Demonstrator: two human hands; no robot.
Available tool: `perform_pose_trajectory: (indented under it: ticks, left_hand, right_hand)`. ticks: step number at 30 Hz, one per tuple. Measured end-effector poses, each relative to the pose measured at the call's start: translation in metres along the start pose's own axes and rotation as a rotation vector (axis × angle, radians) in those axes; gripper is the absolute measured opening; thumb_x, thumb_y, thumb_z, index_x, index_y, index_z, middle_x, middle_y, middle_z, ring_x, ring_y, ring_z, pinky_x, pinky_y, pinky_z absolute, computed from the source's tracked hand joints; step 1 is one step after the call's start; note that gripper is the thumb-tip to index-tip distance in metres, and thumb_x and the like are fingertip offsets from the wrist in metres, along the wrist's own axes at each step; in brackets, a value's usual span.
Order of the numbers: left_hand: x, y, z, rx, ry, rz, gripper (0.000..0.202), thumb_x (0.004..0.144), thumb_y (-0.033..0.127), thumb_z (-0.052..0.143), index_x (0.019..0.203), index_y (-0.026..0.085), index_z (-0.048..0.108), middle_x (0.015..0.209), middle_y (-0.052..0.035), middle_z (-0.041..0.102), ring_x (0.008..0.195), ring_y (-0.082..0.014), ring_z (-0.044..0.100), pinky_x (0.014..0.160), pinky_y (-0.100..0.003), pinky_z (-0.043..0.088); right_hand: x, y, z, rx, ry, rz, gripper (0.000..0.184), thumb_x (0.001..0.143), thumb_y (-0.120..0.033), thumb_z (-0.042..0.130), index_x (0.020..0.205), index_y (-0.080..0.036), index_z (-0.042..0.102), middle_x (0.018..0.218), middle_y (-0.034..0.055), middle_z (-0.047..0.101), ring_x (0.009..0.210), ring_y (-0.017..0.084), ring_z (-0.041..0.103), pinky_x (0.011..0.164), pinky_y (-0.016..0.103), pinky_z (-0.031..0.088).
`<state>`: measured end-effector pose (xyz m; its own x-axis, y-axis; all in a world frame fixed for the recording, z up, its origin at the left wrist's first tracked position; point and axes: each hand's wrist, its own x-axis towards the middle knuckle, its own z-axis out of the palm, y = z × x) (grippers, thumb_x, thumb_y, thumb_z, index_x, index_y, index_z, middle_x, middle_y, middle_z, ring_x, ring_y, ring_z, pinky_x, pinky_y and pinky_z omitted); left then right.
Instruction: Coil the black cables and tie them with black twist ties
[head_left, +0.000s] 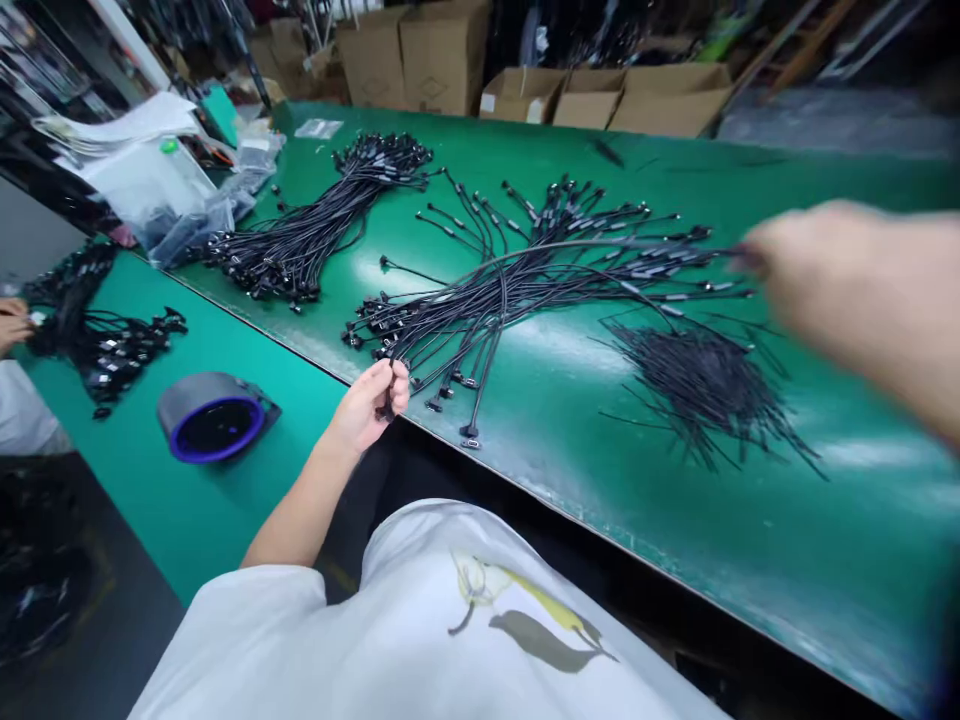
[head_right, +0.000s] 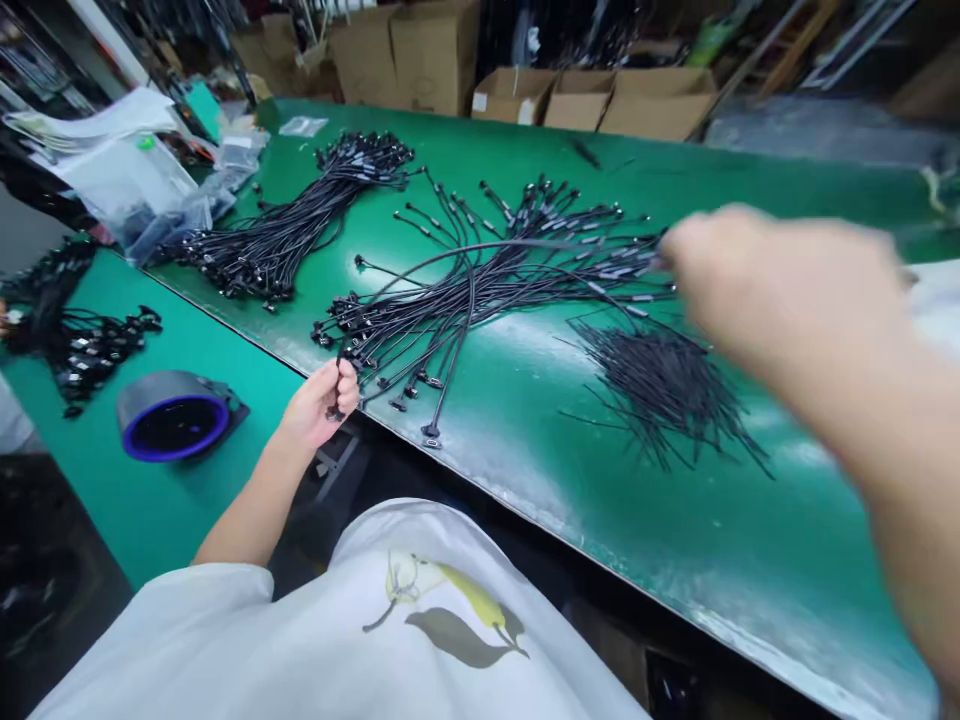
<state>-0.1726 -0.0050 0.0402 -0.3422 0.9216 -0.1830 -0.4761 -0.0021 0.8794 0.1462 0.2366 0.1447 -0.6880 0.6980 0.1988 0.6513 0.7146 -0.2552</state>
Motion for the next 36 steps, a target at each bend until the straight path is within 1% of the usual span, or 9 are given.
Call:
perform_pose_trajectory:
  ticks: [5,9,13,18,22,26,31,34,36]
  left_hand:
    - [0.013,-0.028,0.048,0.350,-0.035,0.254,0.029,0.087,0.046,0.056,0.085,0.017,0.061,0.085,-0.0054,0.063,0.080,-0.0157,0.062,0.074,-0.027,0.049]
    - [0.000,-0.050,0.087,0.657,-0.323,0.312,0.030,0.093,0.043,0.045,0.087,0.019,0.062,0.096,-0.0079,0.065,0.094,-0.0196,0.060,0.091,-0.031,0.043]
    - [-0.009,-0.061,0.108,0.657,-0.507,0.116,0.032,0.093,0.047,0.046,0.095,0.020,0.062,0.068,-0.0003,0.057,0.064,-0.0140,0.052,0.071,-0.028,0.045]
    - [-0.008,-0.043,0.102,0.127,-0.798,-0.322,0.041,0.082,0.054,0.062,0.094,0.014,0.067,0.049,0.0095,0.025,0.040,-0.0050,0.020,0.041,-0.019,0.036]
    - [-0.004,-0.009,0.075,-0.325,-0.543,-0.279,0.032,0.089,0.042,0.059,0.106,0.016,0.066,0.046,0.0113,0.017,0.035,-0.0042,0.007,0.025,-0.010,0.017]
    - [0.005,0.003,0.065,-0.484,-0.310,-0.141,0.039,0.099,0.032,0.040,0.134,0.017,0.048,0.047,0.0113,0.031,0.031,-0.0038,0.020,0.029,-0.006,0.026]
    - [0.016,-0.031,0.091,0.195,-0.346,0.021,0.033,0.093,0.039,0.053,0.111,0.014,0.065,0.074,-0.0008,0.061,0.064,-0.0091,0.059,0.062,-0.019,0.051]
    - [0.009,-0.054,0.104,0.681,-0.601,0.114,0.030,0.091,0.041,0.053,0.102,0.017,0.067,0.102,-0.0085,0.067,0.100,-0.0198,0.060,0.092,-0.032,0.046]
    - [0.002,-0.063,0.106,0.800,-0.757,0.040,0.030,0.094,0.041,0.048,0.097,0.017,0.065,0.087,-0.0060,0.067,0.087,-0.0181,0.061,0.087,-0.032,0.045]
  right_hand:
    - [-0.105,-0.067,0.068,-0.119,-0.335,-0.152,0.025,0.093,-0.038,0.043,0.075,-0.025,0.053,0.063,0.0068,0.056,0.046,0.018,0.051,0.043,0.030,0.025]
    - [-0.103,-0.103,0.067,0.040,-0.502,-0.190,0.021,0.094,-0.034,0.046,0.082,-0.021,0.058,0.068,0.0044,0.063,0.056,0.017,0.058,0.049,0.028,0.027]
    - [-0.075,-0.082,0.044,0.327,-0.434,-0.157,0.019,0.092,-0.033,0.052,0.081,-0.022,0.062,0.071,-0.0015,0.064,0.061,0.013,0.055,0.056,0.024,0.031]
    - [-0.078,-0.032,0.044,0.521,-0.263,-0.045,0.028,0.084,-0.045,0.059,0.077,-0.019,0.064,0.065,-0.0038,0.058,0.060,0.011,0.048,0.057,0.023,0.032]
    - [-0.102,0.010,0.057,0.557,-0.156,0.013,0.034,0.089,-0.046,0.049,0.094,-0.018,0.067,0.083,0.0020,0.066,0.072,0.015,0.058,0.065,0.025,0.041]
    - [-0.123,0.019,0.074,0.267,0.020,-0.023,0.036,0.096,-0.036,0.038,0.105,-0.016,0.066,0.087,0.0076,0.066,0.076,0.018,0.060,0.066,0.027,0.042]
    - [-0.136,-0.041,0.088,-0.064,-0.166,-0.259,0.027,0.094,-0.019,0.041,0.080,-0.016,0.064,0.068,0.0056,0.062,0.058,0.015,0.055,0.056,0.027,0.033]
    - [-0.133,-0.070,0.087,0.123,-0.317,-0.377,0.024,0.094,-0.024,0.046,0.078,-0.017,0.062,0.071,0.0035,0.064,0.061,0.014,0.056,0.056,0.025,0.033]
    - [-0.125,-0.073,0.087,0.287,-0.252,-0.311,0.026,0.096,-0.029,0.045,0.084,-0.017,0.064,0.077,0.0032,0.066,0.066,0.013,0.057,0.060,0.024,0.036]
